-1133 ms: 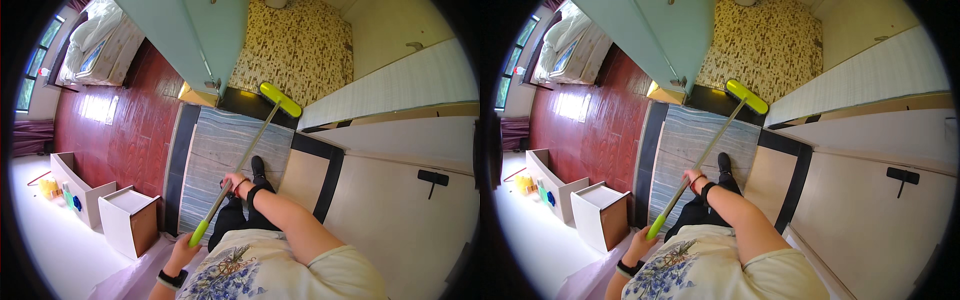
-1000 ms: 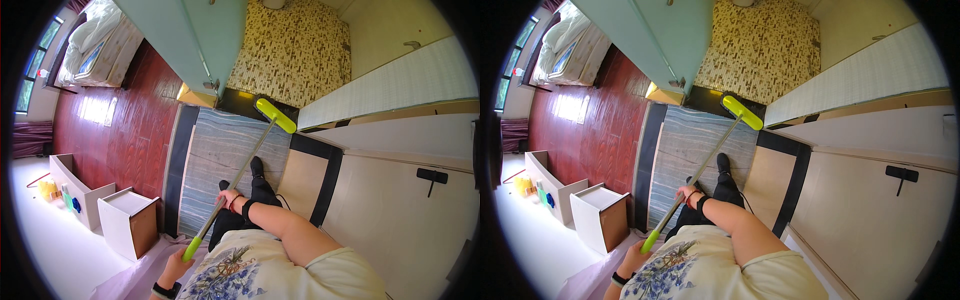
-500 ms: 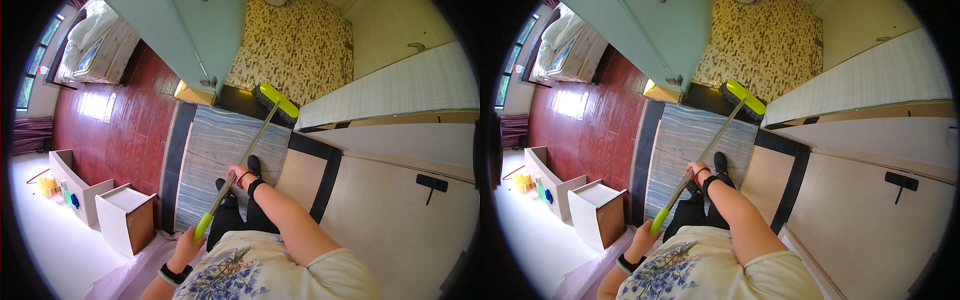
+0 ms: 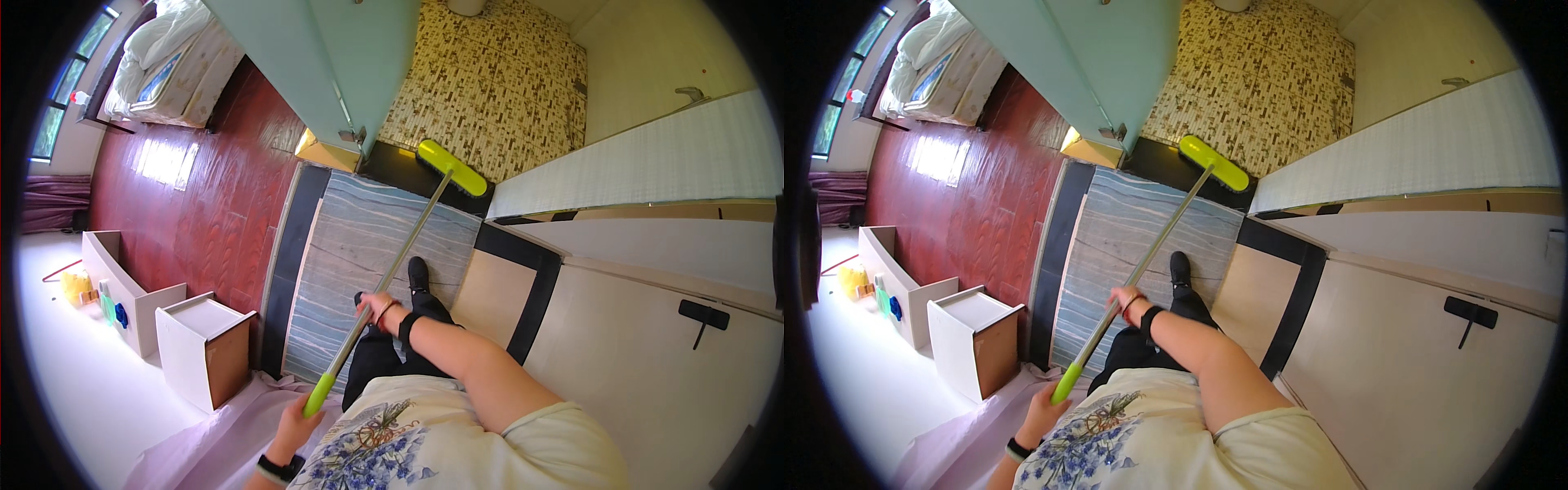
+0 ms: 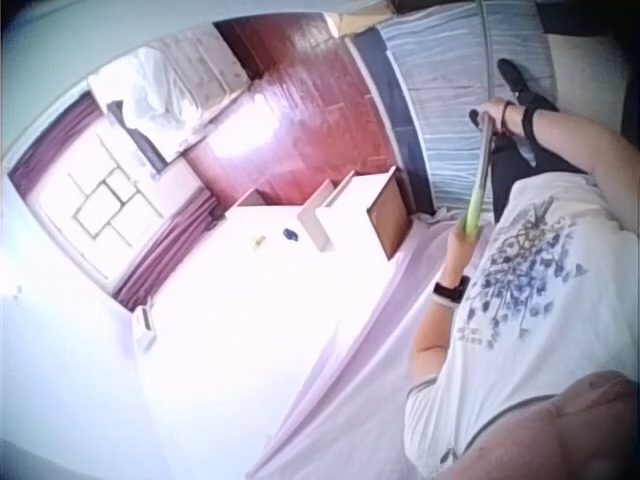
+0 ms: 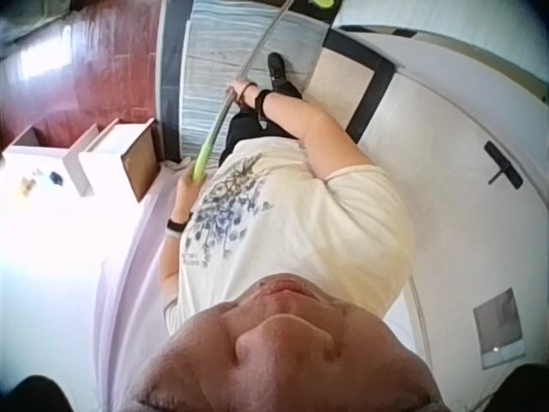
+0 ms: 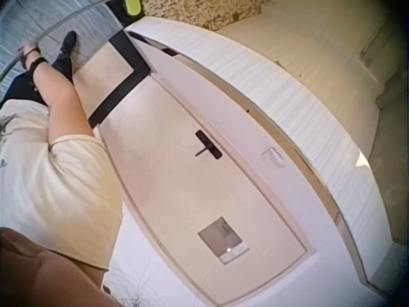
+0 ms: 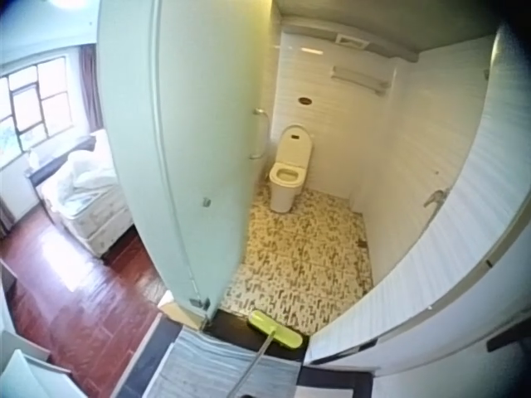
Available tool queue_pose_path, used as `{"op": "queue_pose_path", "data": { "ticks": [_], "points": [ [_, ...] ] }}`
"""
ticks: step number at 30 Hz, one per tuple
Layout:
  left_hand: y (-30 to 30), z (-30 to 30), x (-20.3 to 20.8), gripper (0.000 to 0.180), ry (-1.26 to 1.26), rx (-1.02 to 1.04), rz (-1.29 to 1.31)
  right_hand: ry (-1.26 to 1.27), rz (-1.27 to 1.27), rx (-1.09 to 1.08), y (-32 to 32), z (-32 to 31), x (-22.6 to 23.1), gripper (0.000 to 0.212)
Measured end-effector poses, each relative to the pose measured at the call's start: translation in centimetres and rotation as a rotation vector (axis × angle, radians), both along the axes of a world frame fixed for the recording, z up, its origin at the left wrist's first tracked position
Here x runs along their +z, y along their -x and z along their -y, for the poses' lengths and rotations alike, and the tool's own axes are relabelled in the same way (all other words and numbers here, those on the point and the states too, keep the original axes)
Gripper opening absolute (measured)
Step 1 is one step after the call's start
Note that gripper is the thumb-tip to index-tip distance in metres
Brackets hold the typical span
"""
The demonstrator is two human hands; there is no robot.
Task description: Mopping the floor in a bedroom and near the bathroom entrance.
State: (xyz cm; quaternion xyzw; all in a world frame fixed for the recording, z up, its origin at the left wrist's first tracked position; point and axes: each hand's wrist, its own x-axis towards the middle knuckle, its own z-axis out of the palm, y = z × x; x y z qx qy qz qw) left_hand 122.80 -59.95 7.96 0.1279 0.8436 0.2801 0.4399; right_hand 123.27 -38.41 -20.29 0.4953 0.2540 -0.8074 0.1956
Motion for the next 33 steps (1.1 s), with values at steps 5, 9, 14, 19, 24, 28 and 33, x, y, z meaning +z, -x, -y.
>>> {"op": "queue_pose_path", "data": {
  "ticks": [5, 9, 14, 19, 24, 28, 33],
  "points": [
    [-5.2, 7.6, 1.8, 0.036, 0.181, 0.25, 0.242, 0.23, 0.152, 0.021, -2.6, 8.2, 2.6, 0.027],
    [-6.7, 6.9, 0.3, 0.04, 0.128, 0.235, 0.191, 0.257, 0.173, 0.114, -3.1, 6.4, 0.4, 0.024],
    [-5.0, 1.0, -1.3, 0.041, 0.104, 0.188, 0.197, 0.107, 0.058, 0.215, -1.5, 0.6, 0.1, 0.02],
    [-1.4, -4.4, -4.1, 0.033, -0.1, 0.17, 0.105, -0.1, 0.011, 0.125, 2.3, -5.8, 0.0, 0.027],
    [0.0, -5.2, -2.7, 0.032, -0.096, 0.152, 0.108, -0.183, 0.033, 0.222, 3.5, -6.8, 0.1, 0.02],
    [-1.9, 1.2, -1.5, 0.035, -0.055, 0.274, 0.12, -0.014, 0.018, 0.095, 2.3, 0.7, 0.7, 0.017],
    [-5.9, 8.7, 2.1, 0.037, 0.12, 0.376, 0.257, 0.172, 0.144, 0.112, 0.0, 10.7, 2.8, 0.024]
  ]
}}
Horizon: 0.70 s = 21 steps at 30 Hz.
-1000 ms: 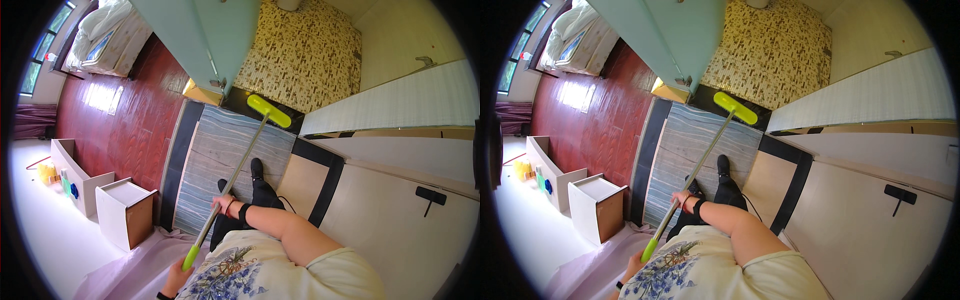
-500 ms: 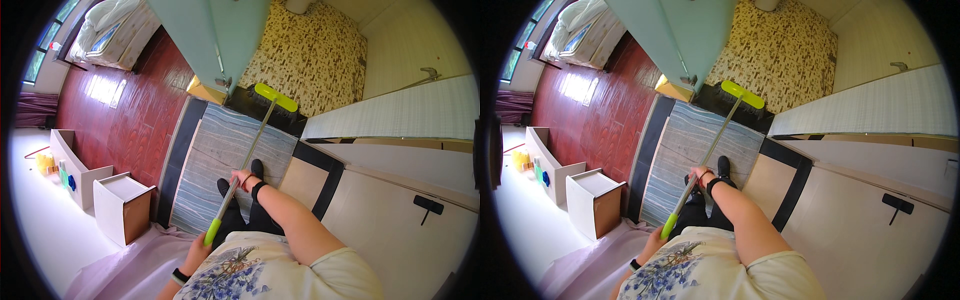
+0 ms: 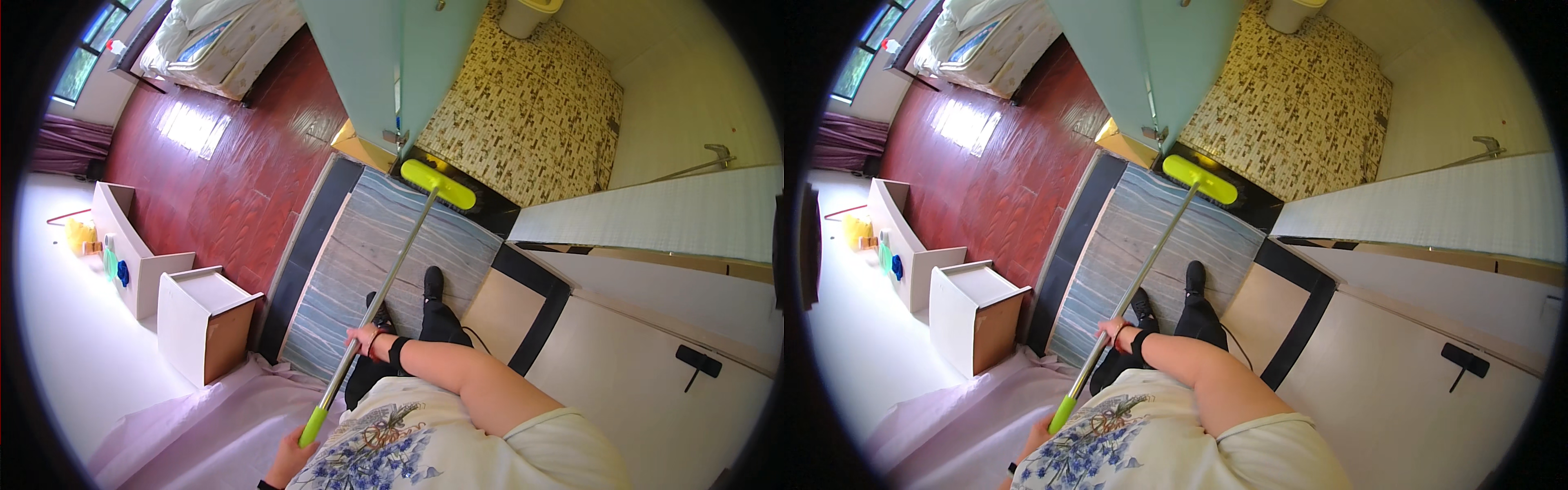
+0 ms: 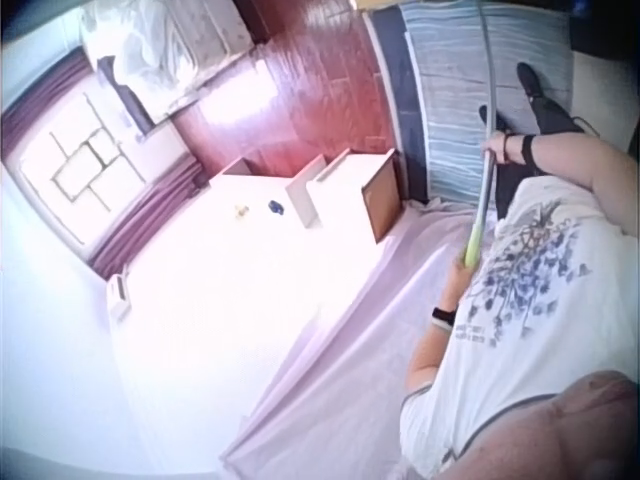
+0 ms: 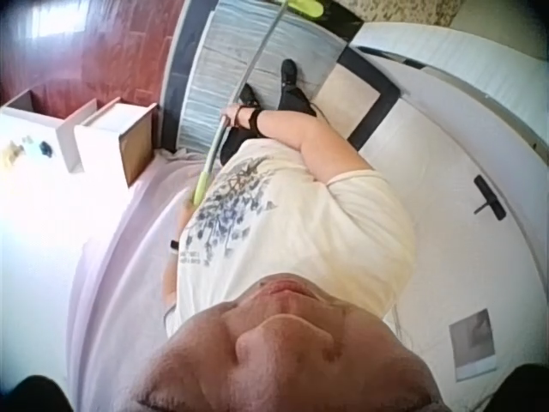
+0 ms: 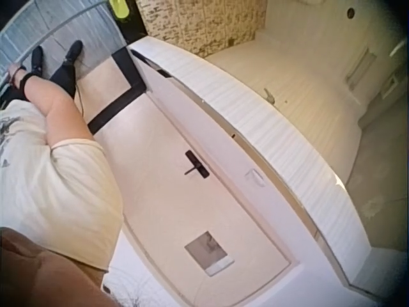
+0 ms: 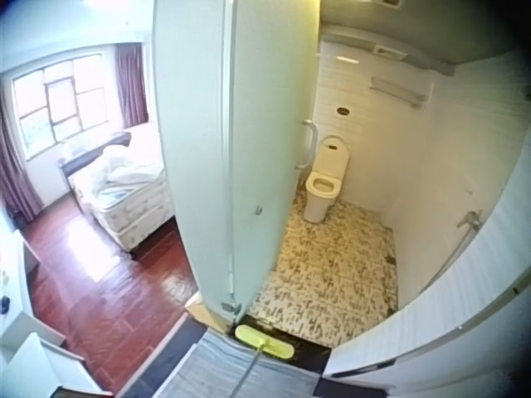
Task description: Mopping the floor in a bedroom and near the bathroom entrance.
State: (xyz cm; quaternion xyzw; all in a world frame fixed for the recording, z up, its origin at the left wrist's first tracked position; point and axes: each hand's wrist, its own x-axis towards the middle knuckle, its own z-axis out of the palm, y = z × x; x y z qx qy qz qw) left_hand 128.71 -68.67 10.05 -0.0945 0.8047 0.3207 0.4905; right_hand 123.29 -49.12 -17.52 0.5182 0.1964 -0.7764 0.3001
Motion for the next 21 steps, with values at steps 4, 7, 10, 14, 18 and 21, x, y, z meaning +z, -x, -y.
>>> {"op": "queue_pose_path", "data": {
  "ticks": [4, 7, 10, 14, 18, 21],
  "points": [
    [-1.6, 1.6, -0.9, 0.039, 0.009, -0.005, 0.008, -0.016, -0.025, 0.278, -0.1, -0.1, 0.8, 0.025],
    [-0.7, 0.5, -2.5, 0.042, -0.013, 0.045, 0.08, 0.025, 0.038, 0.213, 1.2, -2.4, -0.2, 0.017],
    [0.1, -0.7, -2.3, 0.042, -0.031, 0.019, 0.101, 0.029, 0.084, 0.208, 1.5, -3.2, 0.2, 0.015],
    [-1.3, 0.5, -3.7, 0.041, -0.063, 0.046, 0.095, -0.01, 0.055, 0.198, 0.9, -3.7, 0.8, 0.015],
    [-0.5, -0.8, -2.0, 0.041, -0.118, 0.028, 0.115, 0.041, 0.069, 0.132, -0.2, -3.5, 1.0, 0.017],
    [-1.5, 0.3, -1.9, 0.041, -0.136, 0.017, 0.082, 0.075, 0.082, 0.102, -1.3, -2.6, 0.7, 0.013]
  ]
}}
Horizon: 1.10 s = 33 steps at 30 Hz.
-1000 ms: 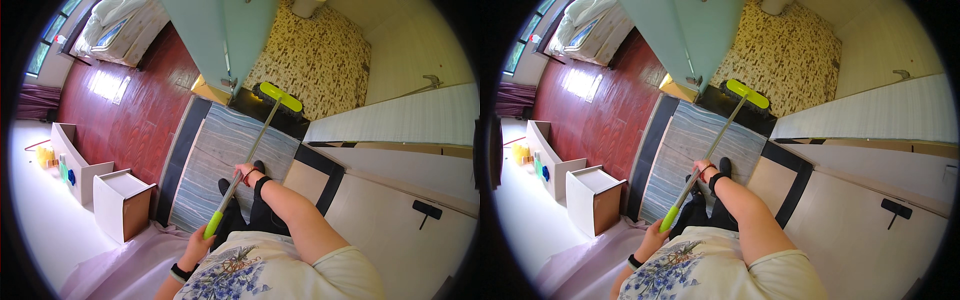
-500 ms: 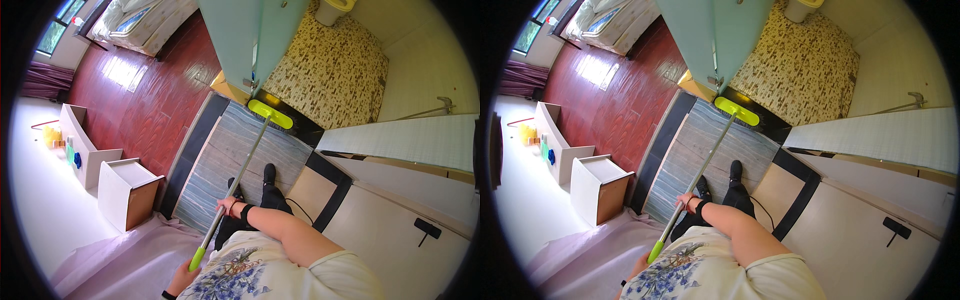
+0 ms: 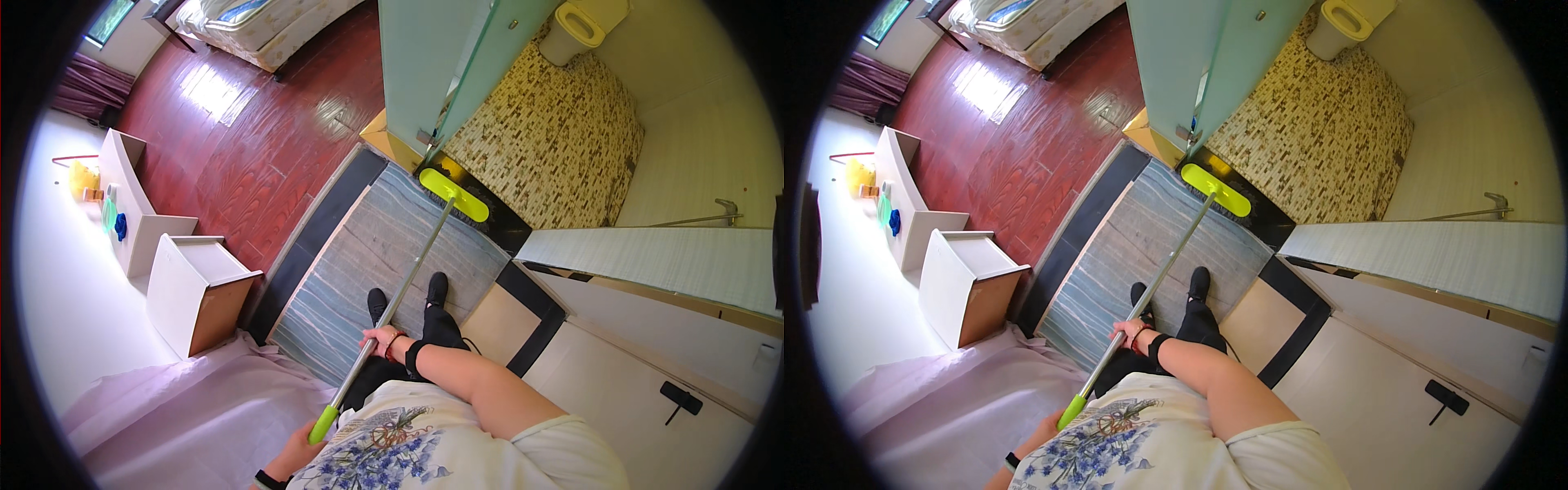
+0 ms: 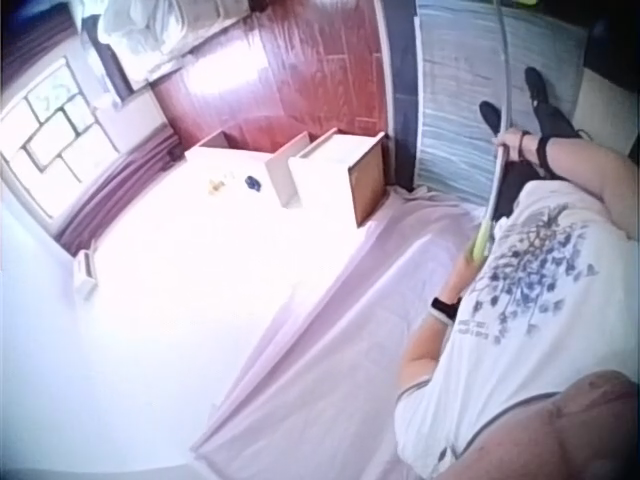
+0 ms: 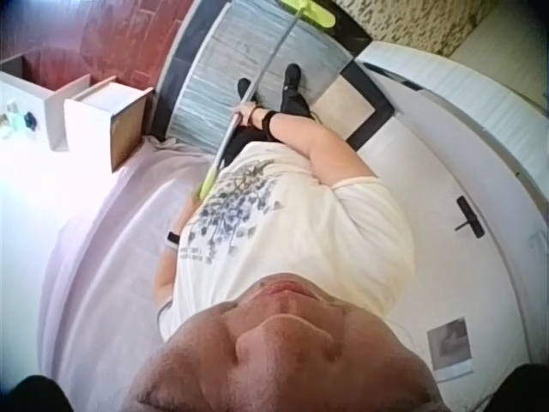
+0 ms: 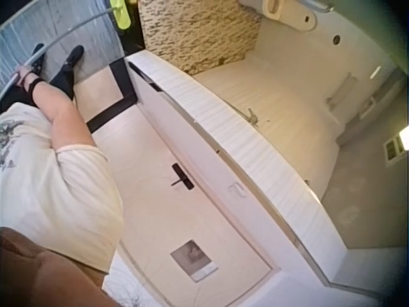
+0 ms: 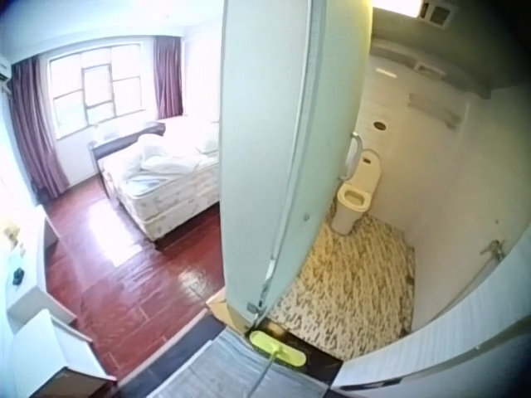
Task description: Mopping the floor in a bedroom and near the bathroom entrance.
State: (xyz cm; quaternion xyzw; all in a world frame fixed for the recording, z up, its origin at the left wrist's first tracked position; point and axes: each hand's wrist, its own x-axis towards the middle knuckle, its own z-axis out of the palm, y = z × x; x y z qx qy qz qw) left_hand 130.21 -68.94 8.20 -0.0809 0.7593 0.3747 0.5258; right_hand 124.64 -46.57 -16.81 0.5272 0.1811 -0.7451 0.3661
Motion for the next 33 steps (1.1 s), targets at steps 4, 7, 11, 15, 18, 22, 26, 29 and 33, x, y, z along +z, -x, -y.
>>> {"op": "queue_pose_path", "data": {
  "ticks": [4, 7, 11, 15, 18, 22, 26, 29, 33],
  "points": [
    [-0.9, 1.2, -1.7, 0.041, 0.03, 0.013, -0.001, -0.004, 0.088, -0.046, 0.3, 0.2, -0.7, 0.01],
    [1.5, -1.2, -2.4, 0.04, 0.03, -0.072, -0.126, -0.079, 0.002, -0.001, 2.0, -1.8, -2.4, 0.013],
    [5.5, -5.1, -5.5, 0.04, -0.014, -0.124, -0.216, -0.17, -0.135, -0.009, 5.9, -6.8, -3.5, 0.02],
    [8.4, -10.6, -6.7, 0.041, -0.066, -0.103, -0.257, -0.524, -0.263, 0.289, 8.9, -12.0, -2.7, 0.037],
    [8.8, -12.5, -6.5, 0.042, -0.082, -0.125, -0.261, -0.528, -0.201, 0.122, 8.9, -14.4, -3.5, 0.033],
    [7.2, -7.7, -5.8, 0.043, -0.115, -0.085, -0.26, -0.348, -0.251, -0.043, 6.2, -8.9, -4.0, 0.021],
    [3.3, -1.8, -3.5, 0.045, -0.027, -0.13, -0.123, -0.035, -0.116, -0.147, -0.1, -2.9, -8.5, 0.02],
    [-3.8, 3.8, -4.7, 0.044, -0.044, 0.142, 0.016, -0.107, -0.025, 0.056, -2.1, 3.3, -5.5, 0.027],
    [-1.9, 0.3, -4.8, 0.042, -0.109, 0.255, 0.055, -0.176, -0.146, 0.255, -0.8, 0.2, -4.9, 0.018]
  ]
}}
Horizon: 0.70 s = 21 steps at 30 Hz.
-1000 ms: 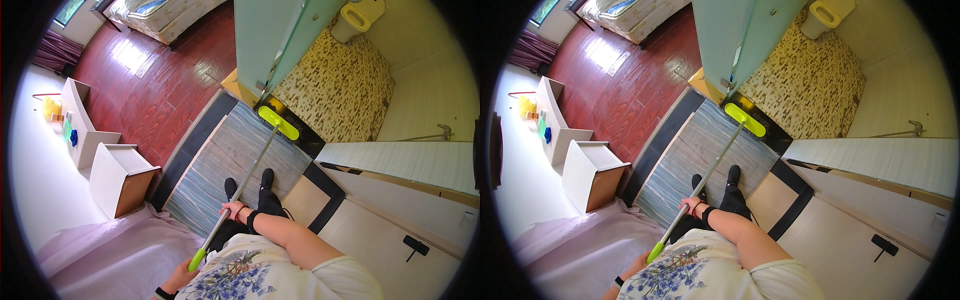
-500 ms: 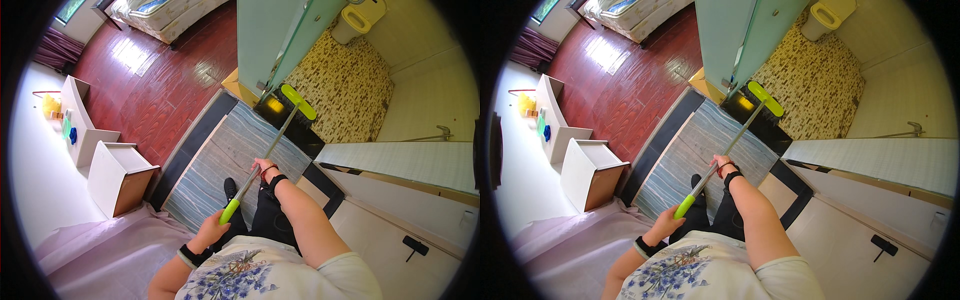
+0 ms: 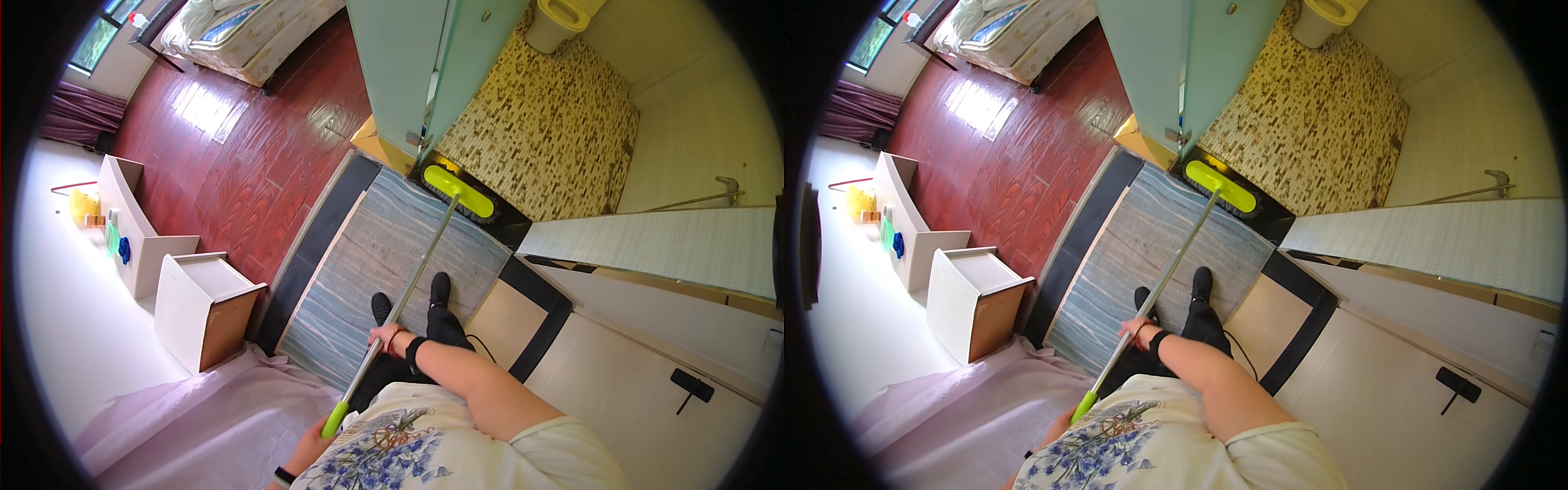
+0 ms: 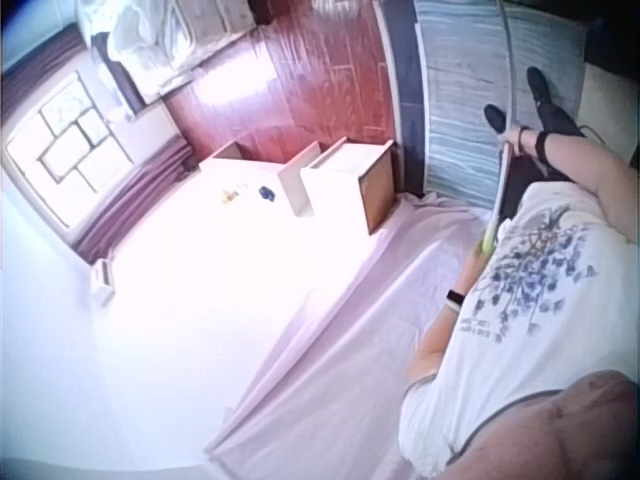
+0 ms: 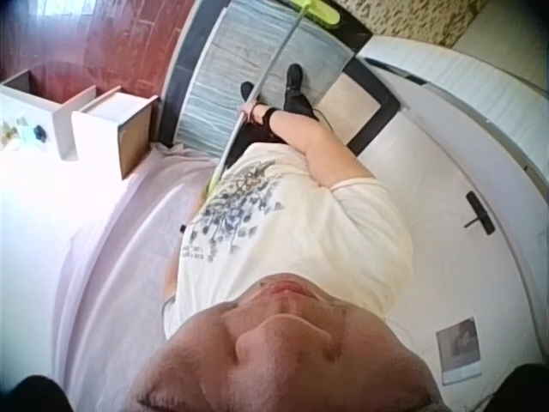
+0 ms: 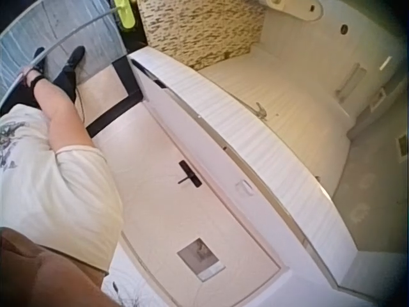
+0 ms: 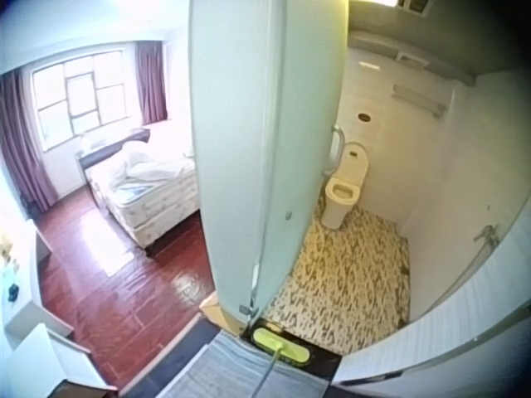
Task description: Mopping the floor in a bedroom and near the bathroom entrance.
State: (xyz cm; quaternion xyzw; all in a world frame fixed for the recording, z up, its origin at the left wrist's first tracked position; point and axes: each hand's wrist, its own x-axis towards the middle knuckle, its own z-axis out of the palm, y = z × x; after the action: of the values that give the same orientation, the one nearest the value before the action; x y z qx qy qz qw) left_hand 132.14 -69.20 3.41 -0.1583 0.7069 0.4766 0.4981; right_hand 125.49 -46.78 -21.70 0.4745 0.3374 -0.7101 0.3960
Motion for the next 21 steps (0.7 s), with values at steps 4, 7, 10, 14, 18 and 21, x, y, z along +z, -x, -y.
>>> {"op": "queue_pose_path", "data": {
  "ticks": [4, 7, 10, 14, 18, 21],
  "points": [
    [6.3, -7.2, 0.1, 0.041, 0.033, -0.28, -0.218, 0.017, -0.049, -0.152, 4.4, -7.9, -2.6, 0.014],
    [9.9, -11.0, -0.6, 0.042, 0.039, -0.285, -0.232, -0.106, -0.17, -0.104, 9.0, -11.3, 1.2, 0.014],
    [11.0, -14.2, -0.4, 0.042, 0.027, -0.322, -0.299, -0.242, -0.171, -0.146, 9.8, -14.5, 1.5, 0.028],
    [9.8, -11.4, 0.8, 0.044, 0.04, -0.311, -0.127, -0.107, -0.17, -0.271, 6.5, -12.2, 2.2, 0.023],
    [5.5, -4.4, 1.4, 0.045, 0.099, -0.44, -0.174, 0.071, 0.014, -0.403, 0.9, -5.7, 2.6, 0.02],
    [2.6, -0.8, 1.3, 0.045, 0.101, -0.394, -0.13, 0.24, 0.203, -0.362, -1.1, -2.3, 2.5, 0.038]
  ]
}}
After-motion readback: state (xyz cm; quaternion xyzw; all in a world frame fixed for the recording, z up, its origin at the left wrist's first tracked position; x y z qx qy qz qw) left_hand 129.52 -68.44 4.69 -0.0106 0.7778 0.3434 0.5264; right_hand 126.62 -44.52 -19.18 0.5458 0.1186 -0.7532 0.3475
